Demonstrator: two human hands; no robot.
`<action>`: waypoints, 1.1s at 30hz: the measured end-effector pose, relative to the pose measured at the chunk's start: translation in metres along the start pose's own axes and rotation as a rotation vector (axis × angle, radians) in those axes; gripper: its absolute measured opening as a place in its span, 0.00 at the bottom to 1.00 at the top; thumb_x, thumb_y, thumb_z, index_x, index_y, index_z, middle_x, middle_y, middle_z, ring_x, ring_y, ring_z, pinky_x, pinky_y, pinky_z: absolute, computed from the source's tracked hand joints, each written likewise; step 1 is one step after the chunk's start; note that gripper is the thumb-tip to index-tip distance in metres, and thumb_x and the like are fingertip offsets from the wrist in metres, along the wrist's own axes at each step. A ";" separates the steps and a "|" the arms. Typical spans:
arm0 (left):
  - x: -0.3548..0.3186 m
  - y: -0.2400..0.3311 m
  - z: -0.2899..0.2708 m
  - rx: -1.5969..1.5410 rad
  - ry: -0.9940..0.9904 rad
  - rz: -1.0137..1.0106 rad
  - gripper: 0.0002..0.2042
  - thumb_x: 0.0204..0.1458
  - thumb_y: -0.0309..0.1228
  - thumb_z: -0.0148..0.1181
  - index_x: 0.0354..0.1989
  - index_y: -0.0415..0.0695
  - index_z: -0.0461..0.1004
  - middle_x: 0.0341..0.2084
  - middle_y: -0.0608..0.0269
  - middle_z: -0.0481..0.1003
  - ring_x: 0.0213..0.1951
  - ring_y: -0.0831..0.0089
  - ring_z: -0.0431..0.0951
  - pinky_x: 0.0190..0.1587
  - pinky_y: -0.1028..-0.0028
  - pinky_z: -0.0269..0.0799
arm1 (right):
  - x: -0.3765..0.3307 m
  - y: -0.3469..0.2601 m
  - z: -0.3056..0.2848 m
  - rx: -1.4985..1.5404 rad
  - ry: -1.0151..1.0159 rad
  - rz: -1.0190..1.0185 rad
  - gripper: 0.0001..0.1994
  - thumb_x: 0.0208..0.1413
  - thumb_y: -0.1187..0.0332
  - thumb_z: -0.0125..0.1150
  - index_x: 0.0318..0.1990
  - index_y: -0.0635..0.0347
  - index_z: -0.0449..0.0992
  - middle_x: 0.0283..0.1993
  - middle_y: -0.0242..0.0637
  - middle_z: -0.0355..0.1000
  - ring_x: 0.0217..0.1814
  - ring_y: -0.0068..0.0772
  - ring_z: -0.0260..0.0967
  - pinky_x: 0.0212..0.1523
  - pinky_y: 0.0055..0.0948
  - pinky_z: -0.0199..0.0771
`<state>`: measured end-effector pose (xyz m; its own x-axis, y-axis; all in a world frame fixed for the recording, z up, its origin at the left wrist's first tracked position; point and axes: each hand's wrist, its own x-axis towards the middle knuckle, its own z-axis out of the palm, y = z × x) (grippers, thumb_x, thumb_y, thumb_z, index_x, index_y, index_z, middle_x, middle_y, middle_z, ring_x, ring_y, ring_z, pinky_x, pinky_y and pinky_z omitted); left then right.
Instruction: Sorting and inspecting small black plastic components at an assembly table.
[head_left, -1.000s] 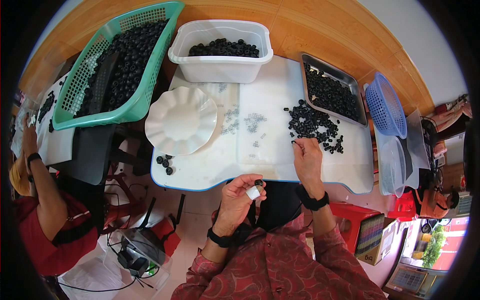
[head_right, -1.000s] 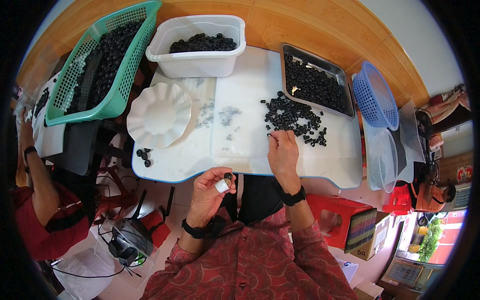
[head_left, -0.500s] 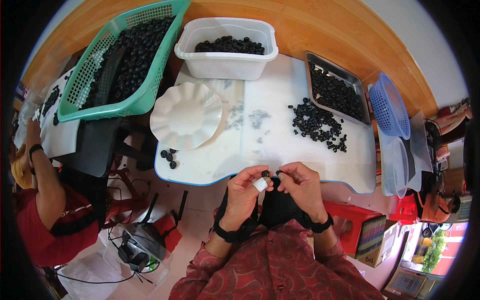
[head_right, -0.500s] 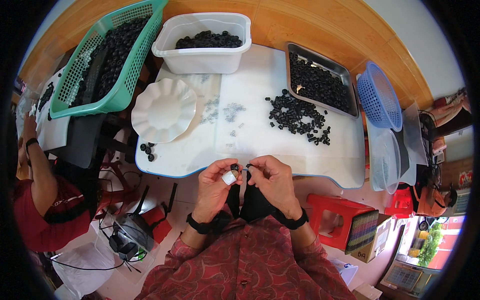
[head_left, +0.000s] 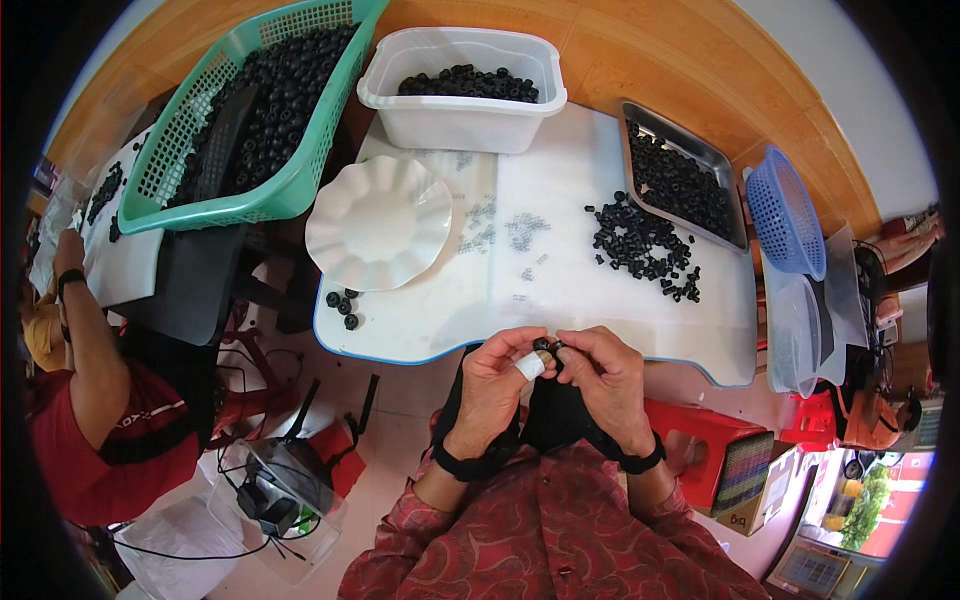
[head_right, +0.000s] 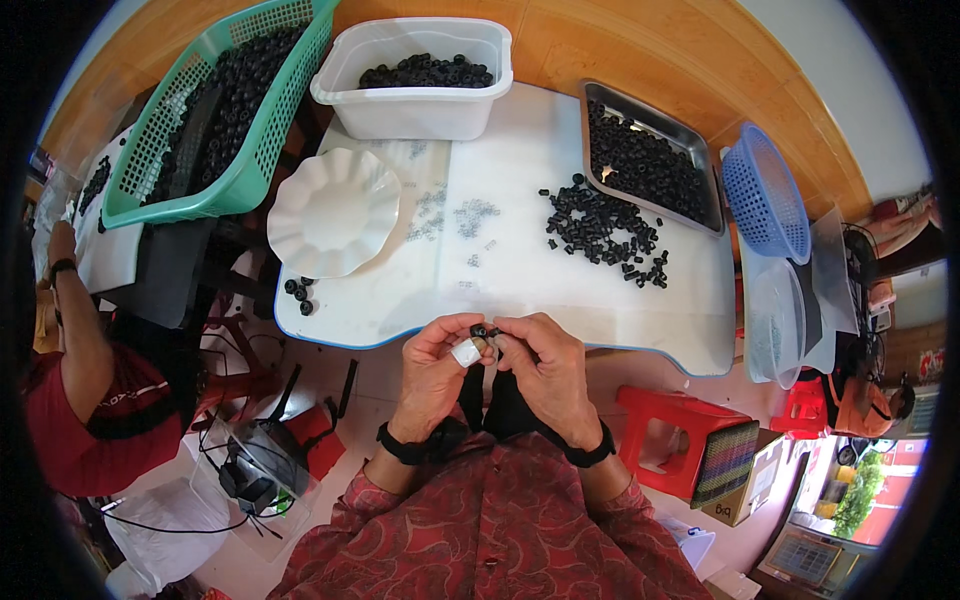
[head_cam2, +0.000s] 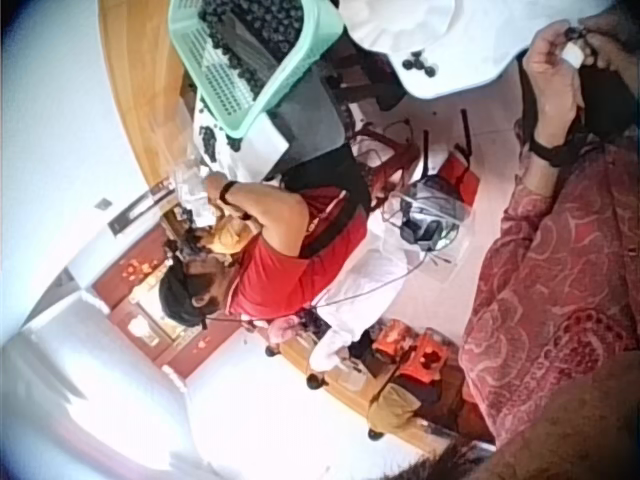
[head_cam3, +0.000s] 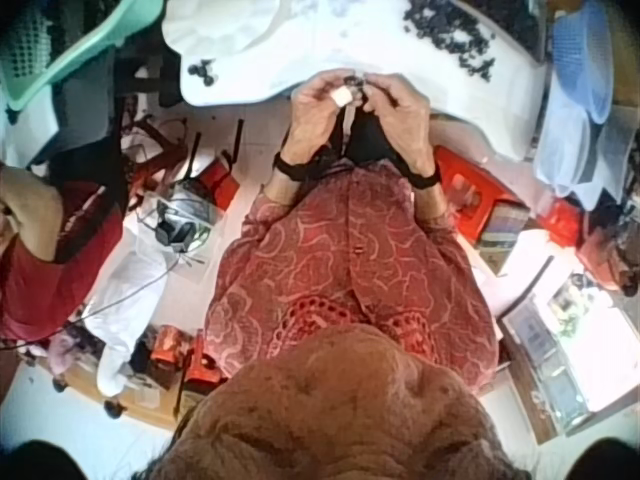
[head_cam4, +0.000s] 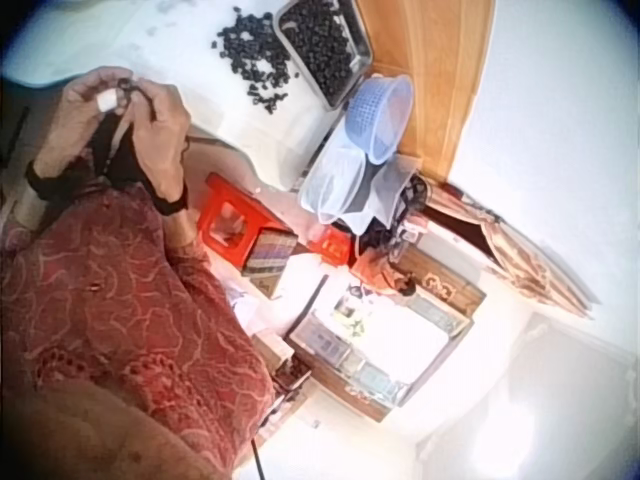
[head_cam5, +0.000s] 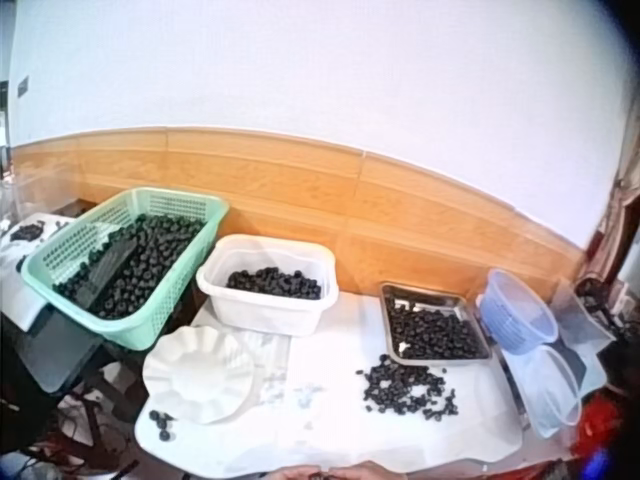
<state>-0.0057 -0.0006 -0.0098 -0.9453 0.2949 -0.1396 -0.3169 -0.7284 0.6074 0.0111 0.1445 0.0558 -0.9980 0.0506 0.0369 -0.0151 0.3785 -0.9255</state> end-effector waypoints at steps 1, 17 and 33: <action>0.000 0.000 0.000 0.000 0.000 -0.005 0.15 0.52 0.17 0.60 0.49 0.33 0.73 0.38 0.55 0.78 0.36 0.71 0.79 0.44 0.71 0.78 | 0.000 0.000 0.000 0.001 0.001 -0.019 0.08 0.57 0.81 0.58 0.44 0.67 0.77 0.37 0.38 0.74 0.29 0.21 0.74 0.29 0.19 0.73; 0.001 -0.002 -0.006 -0.137 -0.053 -0.026 0.14 0.54 0.16 0.58 0.50 0.32 0.71 0.40 0.52 0.77 0.38 0.70 0.80 0.44 0.73 0.79 | 0.000 0.009 0.005 0.273 0.042 -0.005 0.07 0.57 0.83 0.58 0.41 0.68 0.76 0.40 0.37 0.71 0.36 0.22 0.74 0.37 0.19 0.77; 0.000 -0.002 -0.004 -0.073 -0.041 0.010 0.13 0.54 0.16 0.58 0.49 0.32 0.72 0.38 0.53 0.78 0.37 0.71 0.80 0.43 0.74 0.78 | 0.002 0.006 0.010 0.289 0.033 -0.019 0.06 0.57 0.84 0.57 0.41 0.69 0.75 0.39 0.37 0.70 0.35 0.25 0.76 0.37 0.21 0.78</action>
<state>-0.0053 -0.0013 -0.0144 -0.9450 0.3113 -0.1006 -0.3136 -0.7743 0.5497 0.0087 0.1379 0.0466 -0.9950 0.0777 0.0633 -0.0553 0.1010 -0.9933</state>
